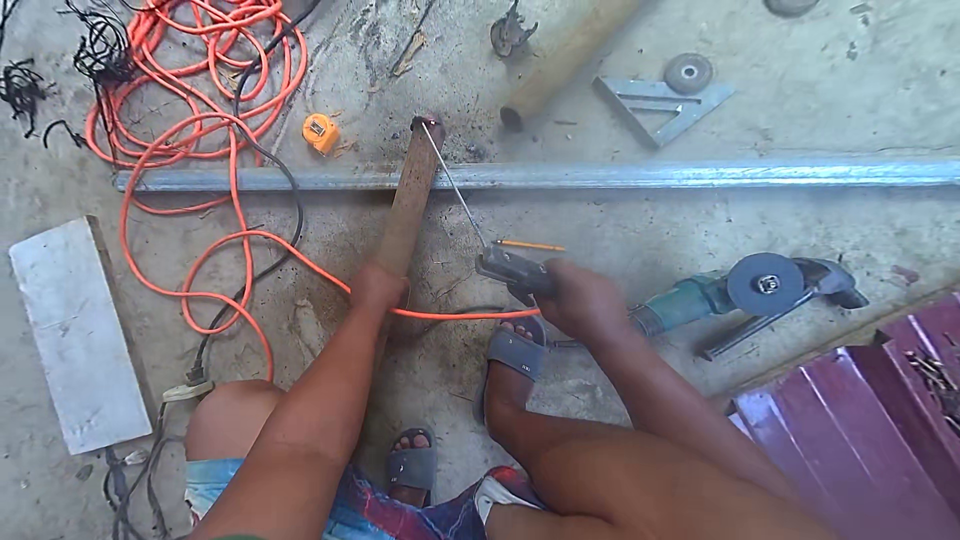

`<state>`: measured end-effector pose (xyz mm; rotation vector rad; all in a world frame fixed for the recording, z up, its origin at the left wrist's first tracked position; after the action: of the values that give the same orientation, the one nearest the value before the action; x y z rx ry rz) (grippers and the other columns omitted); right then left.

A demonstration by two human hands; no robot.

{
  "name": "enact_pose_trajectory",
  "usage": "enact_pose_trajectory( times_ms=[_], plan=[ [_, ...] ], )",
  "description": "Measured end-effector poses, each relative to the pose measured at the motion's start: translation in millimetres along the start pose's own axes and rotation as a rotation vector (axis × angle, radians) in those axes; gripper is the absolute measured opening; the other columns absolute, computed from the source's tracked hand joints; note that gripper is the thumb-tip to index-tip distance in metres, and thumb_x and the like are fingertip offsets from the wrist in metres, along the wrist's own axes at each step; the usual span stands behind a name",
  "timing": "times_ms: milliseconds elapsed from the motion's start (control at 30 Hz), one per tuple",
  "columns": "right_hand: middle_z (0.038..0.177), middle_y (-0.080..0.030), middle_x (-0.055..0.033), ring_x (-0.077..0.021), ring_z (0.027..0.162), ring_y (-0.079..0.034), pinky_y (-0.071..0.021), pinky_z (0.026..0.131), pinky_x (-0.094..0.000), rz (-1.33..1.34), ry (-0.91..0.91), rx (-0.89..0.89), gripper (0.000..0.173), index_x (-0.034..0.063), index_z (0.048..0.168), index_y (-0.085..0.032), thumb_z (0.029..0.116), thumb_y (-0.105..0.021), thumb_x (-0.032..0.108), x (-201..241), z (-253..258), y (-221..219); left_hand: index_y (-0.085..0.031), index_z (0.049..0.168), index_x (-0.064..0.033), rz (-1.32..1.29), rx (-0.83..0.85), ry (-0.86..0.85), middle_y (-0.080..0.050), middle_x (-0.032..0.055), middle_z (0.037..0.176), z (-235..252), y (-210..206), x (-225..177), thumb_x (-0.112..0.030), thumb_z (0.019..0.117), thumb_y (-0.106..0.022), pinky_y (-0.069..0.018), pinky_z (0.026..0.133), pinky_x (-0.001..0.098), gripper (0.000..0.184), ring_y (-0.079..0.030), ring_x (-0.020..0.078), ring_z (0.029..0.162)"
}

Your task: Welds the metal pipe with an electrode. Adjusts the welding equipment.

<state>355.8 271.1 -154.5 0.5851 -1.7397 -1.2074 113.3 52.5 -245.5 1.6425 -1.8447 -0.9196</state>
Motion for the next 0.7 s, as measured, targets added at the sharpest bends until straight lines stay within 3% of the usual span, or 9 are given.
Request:
enact_pose_trajectory(
  times_ms=[367, 567, 700],
  plan=[
    [0.082, -0.066, -0.0192, -0.0422, 0.075, -0.07, -0.0534, 0.057, -0.0585, -0.059, -0.041, 0.004, 0.021, 0.002, 0.099, -0.065, 0.0847, -0.075, 0.013, -4, -5, -6, -0.055, 0.134, -0.0076, -0.015, -0.013, 0.0, -0.072, 0.0204, 0.111, 0, -3, 0, -0.045, 0.0813, -0.081, -0.055, 0.086, 0.0662, 0.07, -0.07, 0.0412, 0.106],
    [0.081, -0.066, -0.0193, -0.0419, 0.074, -0.07, -0.054, 0.057, -0.0565, -0.106, -0.007, -0.035, 0.019, 0.0021, 0.093, -0.064, 0.0847, -0.077, 0.012, 3, -7, -8, -0.054, 0.136, -0.0074, -0.007, -0.016, -0.004, -0.072, 0.0207, 0.111, 0, -3, 1, -0.045, 0.0819, -0.082, -0.0553, 0.087, 0.0653, 0.071, -0.071, 0.0401, 0.106],
    [0.084, -0.065, -0.0212, -0.0429, 0.08, -0.069, -0.0553, 0.064, -0.0564, -0.139, -0.033, 0.063, 0.015, 0.0017, 0.098, -0.065, 0.0924, -0.071, 0.014, 12, -7, -21, -0.054, 0.137, -0.0062, -0.008, -0.014, -0.006, -0.072, 0.0211, 0.111, -3, -1, 1, -0.046, 0.083, -0.08, -0.0549, 0.087, 0.0659, 0.072, -0.07, 0.0406, 0.106]
  ],
)
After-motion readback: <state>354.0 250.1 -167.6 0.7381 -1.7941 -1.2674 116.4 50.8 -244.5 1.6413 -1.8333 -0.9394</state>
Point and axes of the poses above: each hand's wrist, its own z-axis towards the middle knuckle, its own y-axis out of the back of the hand, x = y × z, the point moved 5 cm from there along z, towards the middle knuckle
